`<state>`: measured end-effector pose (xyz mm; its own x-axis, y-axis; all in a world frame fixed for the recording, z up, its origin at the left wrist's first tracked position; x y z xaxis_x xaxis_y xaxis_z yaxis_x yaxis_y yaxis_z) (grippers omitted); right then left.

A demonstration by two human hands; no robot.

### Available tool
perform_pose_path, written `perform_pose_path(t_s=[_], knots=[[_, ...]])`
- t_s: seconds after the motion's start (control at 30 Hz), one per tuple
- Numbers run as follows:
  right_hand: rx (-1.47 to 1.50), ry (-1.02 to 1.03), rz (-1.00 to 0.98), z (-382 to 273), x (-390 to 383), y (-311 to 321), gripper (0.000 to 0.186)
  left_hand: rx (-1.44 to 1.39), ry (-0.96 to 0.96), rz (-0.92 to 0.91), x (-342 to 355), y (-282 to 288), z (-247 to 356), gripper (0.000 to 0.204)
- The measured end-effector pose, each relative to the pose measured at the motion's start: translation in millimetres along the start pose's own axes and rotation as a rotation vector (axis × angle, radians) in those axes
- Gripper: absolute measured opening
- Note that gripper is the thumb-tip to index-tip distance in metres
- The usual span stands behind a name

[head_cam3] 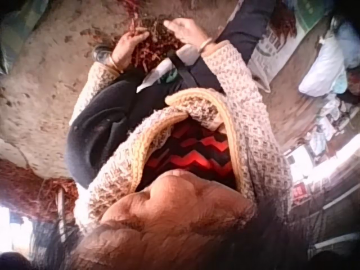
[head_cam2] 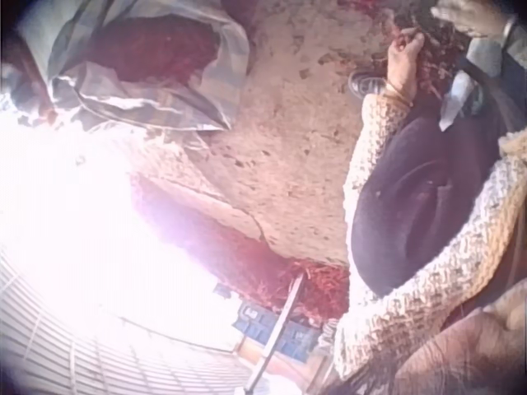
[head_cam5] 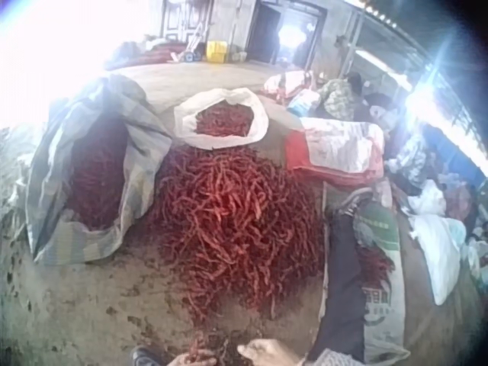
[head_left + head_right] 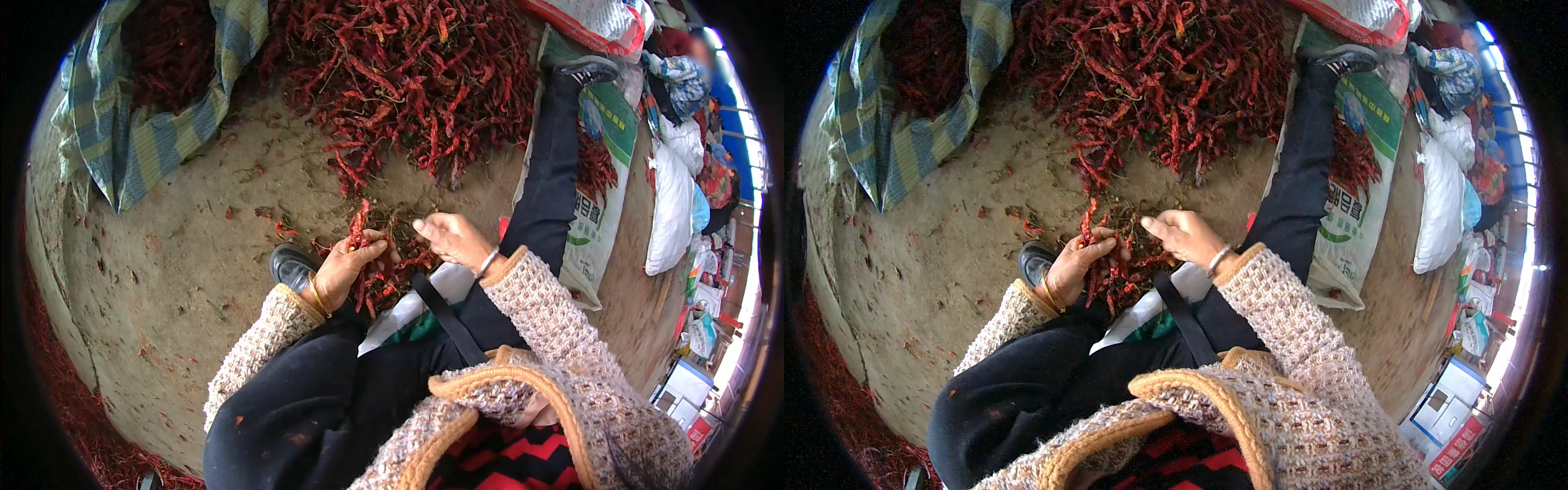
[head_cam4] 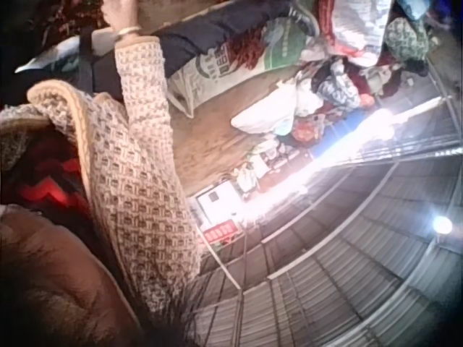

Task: The person sits on the ground and removes stems from dried red chili peppers by hand. The person picks peppers from a large pile, pulls off the stems, and places the de-stemmed peppers into a nearby sack.

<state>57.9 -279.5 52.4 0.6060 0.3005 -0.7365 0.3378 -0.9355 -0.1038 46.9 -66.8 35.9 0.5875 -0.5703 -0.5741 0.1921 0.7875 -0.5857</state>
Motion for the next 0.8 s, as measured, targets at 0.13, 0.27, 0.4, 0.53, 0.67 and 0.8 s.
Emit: perform_pose_path(t_s=[0.13,0.27,0.4,0.53,0.67,0.8], knots=[[0.266,-0.091,-0.218,-6.3,20.0,-26.5,0.025,0.108,0.009,-0.087,-1.1,-4.8,0.8,0.016],[0.151,-0.028,-0.238,-2.5,26.1,-25.3,0.023,0.163,-0.074,-0.125,1.0,-2.6,-7.4,0.017],[-0.381,0.443,0.013,-11.4,14.6,-38.5,0.021,0.223,-0.019,-0.050,-0.3,0.3,-7.5,0.010],[-0.429,0.671,-0.239,-35.3,-18.5,-79.4,0.018,0.100,0.165,0.295,5.7,18.1,-20.8,0.013],[0.281,-0.028,-0.064,26.7,27.1,-17.0,0.026,0.078,0.165,0.254,3.9,12.3,-19.0,0.023],[0.665,0.125,-0.136,23.7,20.1,-33.8,0.031,-0.086,0.157,0.220,3.3,8.2,-16.3,0.023]])
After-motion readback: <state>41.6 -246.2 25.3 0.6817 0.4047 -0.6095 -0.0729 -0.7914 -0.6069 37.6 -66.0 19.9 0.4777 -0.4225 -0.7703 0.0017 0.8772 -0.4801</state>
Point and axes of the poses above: each hand's wrist, its own x-axis towards the middle knuckle, its own y-axis out of the back of the hand, z = x × y, the point moved 2 cm from there along x, towards the middle knuckle
